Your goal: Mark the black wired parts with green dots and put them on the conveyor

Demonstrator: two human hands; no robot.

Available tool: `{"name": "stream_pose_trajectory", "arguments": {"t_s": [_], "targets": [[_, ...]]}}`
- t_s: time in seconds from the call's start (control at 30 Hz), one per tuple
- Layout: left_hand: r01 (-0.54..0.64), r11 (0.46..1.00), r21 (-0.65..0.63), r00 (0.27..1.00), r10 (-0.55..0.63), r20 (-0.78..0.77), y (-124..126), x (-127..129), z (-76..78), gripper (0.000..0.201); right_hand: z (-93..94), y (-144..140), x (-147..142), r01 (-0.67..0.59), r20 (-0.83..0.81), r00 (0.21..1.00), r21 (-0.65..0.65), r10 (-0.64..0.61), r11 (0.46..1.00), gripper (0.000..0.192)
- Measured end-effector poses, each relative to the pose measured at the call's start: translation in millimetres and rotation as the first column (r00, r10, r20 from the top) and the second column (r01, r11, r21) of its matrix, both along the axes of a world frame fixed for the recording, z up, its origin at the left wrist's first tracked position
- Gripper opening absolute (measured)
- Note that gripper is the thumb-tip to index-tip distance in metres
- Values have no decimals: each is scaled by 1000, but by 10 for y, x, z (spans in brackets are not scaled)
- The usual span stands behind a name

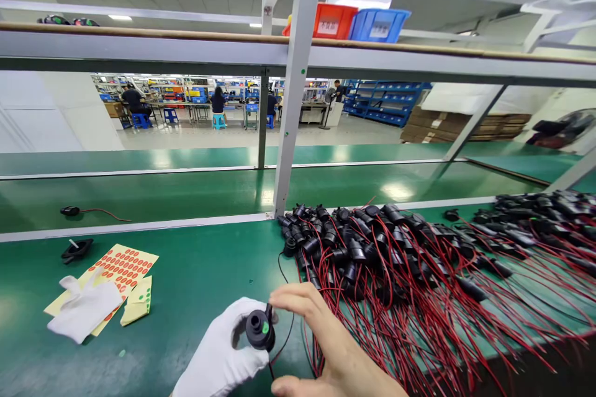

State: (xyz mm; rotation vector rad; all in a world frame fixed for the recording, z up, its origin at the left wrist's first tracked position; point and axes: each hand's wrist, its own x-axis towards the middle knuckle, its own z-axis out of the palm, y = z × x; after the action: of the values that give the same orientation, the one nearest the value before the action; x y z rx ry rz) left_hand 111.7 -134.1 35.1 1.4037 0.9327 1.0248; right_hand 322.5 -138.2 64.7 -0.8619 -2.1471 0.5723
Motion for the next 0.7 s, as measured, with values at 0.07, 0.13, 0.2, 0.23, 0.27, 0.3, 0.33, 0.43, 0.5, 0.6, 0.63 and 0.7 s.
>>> {"name": "stream_pose_trajectory", "arguments": {"t_s": [0.07, 0.13, 0.2, 0.23, 0.27, 0.3, 0.33, 0.43, 0.5, 0.6, 0.63, 0.7], "targets": [[-48, 992, 115, 994, 59, -95, -8, -22, 40, 30, -8, -15, 7, 38, -13, 999, -5, -38, 999, 81], [-21, 979, 201, 991, 48, -128, -29, -35, 75, 24, 0, -40, -17, 54, -1, 999, -19, -54, 998, 80], [26, 966, 258, 987, 16, -161, -46, -44, 90, 23, 23, -66, -61, 63, 19, 998, -32, -63, 998, 72], [43, 960, 276, 984, 7, -179, -51, -48, 85, 24, 35, -77, -84, 67, 24, 998, -35, -66, 997, 67], [46, 957, 285, 981, 11, -193, -54, -51, 73, 26, 45, -83, -105, 72, 18, 997, -39, -71, 997, 60], [29, 958, 285, 978, 32, -205, -59, -50, 55, 28, 49, -85, -123, 80, -1, 997, -49, -80, 996, 53], [-15, 960, 278, 974, 77, -213, -66, -44, 37, 30, 46, -81, -139, 93, -39, 995, -78, -96, 993, 44], [-197, 954, 227, 942, 248, -226, -120, 16, 19, 44, -4, -41, -188, 117, -214, 957, -339, -198, 933, 26], [-237, 953, 186, 933, 277, -228, -156, 78, 58, 45, -51, 7, -234, 63, -298, 916, -552, -267, 831, 47], [-159, 987, -28, 984, 156, -89, -71, 119, 158, 23, -96, 92, -298, -20, -337, 901, -659, -271, 751, 64], [-109, 984, -138, 994, 112, 13, 29, 96, 191, 16, -101, 122, -304, -22, -337, 903, -654, -266, 756, 64], [-53, 952, -303, 969, 123, 216, 366, -28, 258, 9, -109, 181, -273, 21, -312, 907, -638, -282, 770, 61]]}}
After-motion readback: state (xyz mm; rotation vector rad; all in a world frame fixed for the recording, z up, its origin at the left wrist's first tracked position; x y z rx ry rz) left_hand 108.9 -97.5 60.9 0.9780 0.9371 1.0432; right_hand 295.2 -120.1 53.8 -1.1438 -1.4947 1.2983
